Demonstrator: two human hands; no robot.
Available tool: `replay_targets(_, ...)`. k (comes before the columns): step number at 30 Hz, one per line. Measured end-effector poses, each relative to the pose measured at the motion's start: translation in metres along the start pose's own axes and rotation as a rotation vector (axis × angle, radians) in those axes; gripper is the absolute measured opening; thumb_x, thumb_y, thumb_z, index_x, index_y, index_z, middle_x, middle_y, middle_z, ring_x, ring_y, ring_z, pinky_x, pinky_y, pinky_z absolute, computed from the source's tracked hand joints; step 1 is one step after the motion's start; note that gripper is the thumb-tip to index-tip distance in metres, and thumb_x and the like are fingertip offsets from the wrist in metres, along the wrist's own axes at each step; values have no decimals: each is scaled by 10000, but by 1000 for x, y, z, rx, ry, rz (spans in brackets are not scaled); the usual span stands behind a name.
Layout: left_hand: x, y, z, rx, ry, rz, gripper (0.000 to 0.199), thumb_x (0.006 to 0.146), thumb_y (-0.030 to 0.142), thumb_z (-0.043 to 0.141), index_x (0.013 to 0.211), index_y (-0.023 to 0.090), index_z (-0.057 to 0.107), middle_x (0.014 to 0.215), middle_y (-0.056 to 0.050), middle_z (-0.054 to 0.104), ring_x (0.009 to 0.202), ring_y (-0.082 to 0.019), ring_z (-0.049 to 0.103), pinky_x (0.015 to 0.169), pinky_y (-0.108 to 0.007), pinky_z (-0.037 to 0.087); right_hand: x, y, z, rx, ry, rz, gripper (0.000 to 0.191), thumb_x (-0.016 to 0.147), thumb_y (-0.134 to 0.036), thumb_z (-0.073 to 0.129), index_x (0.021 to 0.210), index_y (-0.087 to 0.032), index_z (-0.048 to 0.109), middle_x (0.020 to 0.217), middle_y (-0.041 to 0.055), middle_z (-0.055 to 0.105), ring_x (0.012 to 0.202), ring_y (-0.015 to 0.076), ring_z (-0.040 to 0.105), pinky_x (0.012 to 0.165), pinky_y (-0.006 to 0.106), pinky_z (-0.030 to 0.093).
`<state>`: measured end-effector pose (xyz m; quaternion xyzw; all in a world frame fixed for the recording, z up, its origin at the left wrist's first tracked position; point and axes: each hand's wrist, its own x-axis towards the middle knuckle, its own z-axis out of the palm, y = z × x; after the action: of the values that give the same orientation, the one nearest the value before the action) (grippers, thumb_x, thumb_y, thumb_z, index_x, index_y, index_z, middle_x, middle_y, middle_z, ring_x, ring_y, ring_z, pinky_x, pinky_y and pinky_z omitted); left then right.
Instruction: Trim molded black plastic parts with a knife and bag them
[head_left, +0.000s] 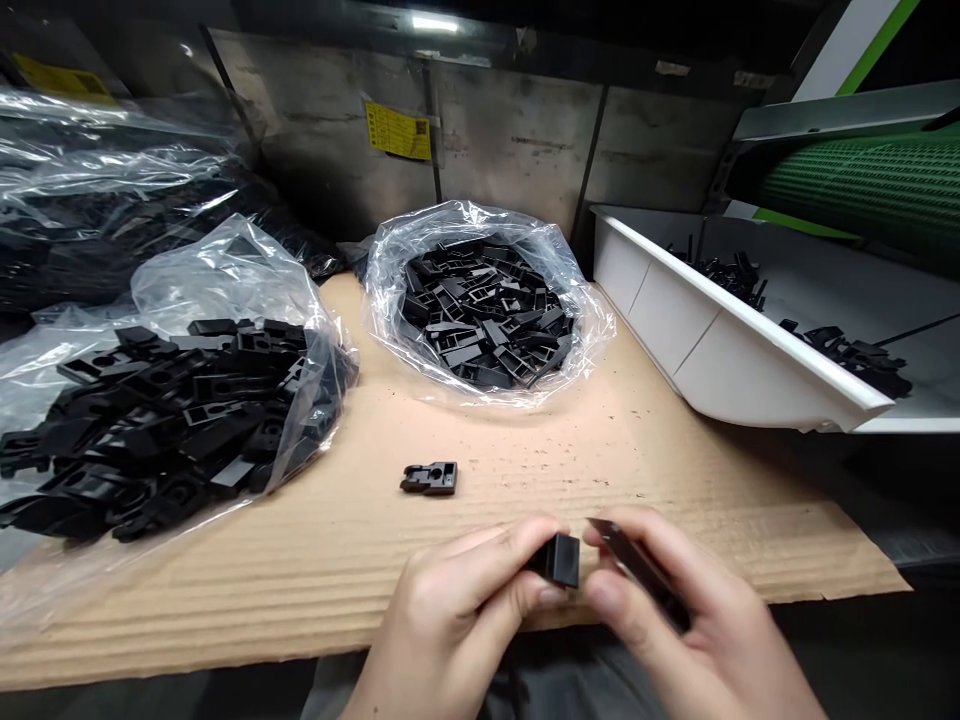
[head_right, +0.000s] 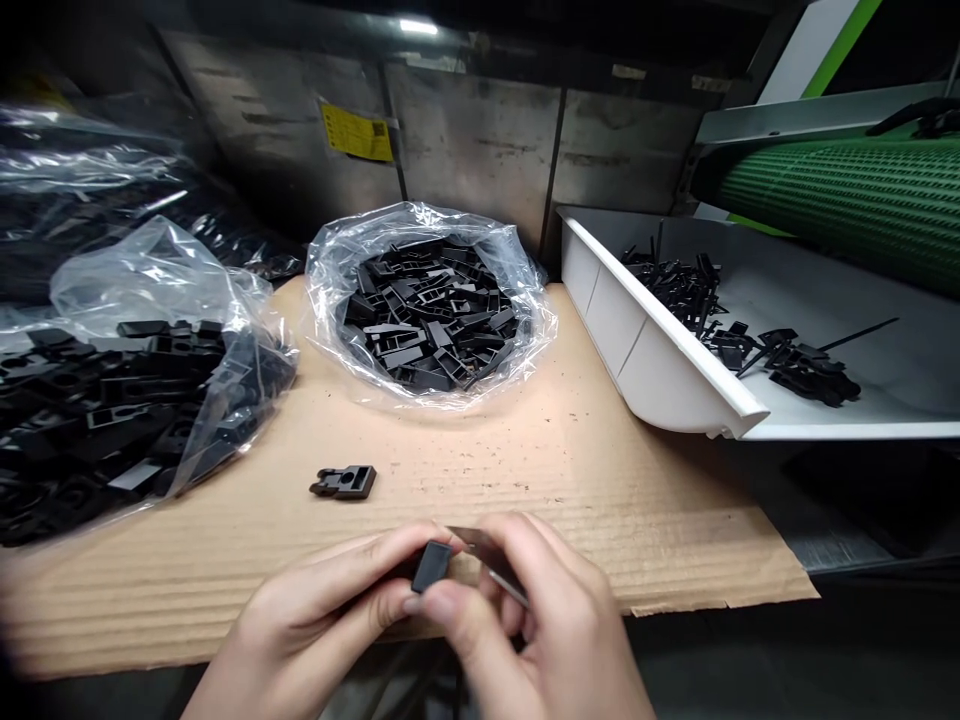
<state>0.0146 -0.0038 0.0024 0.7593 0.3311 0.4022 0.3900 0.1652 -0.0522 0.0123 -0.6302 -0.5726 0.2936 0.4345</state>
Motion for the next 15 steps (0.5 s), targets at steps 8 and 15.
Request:
replay_targets(8,3,4,-5,-187,-29,-108,305,731,61,594,922,285,674,781,43,689,773,-141,637,674,-142,486,21,-2,-2,502,-165,295,218,744,-397,563,845,-213,504,519,-92,349,436,43,307,409,158,254)
replay_targets(15,-1,-2,-1,-60,34,-47,278,727,38,556,881,232,682,891,-34,573,859,-176,568,735,-218,472,8,-4,-4,150,-209,220,310,760,-409,500,564,-169,480,490,-65,340,474,65,303,433,205,224)
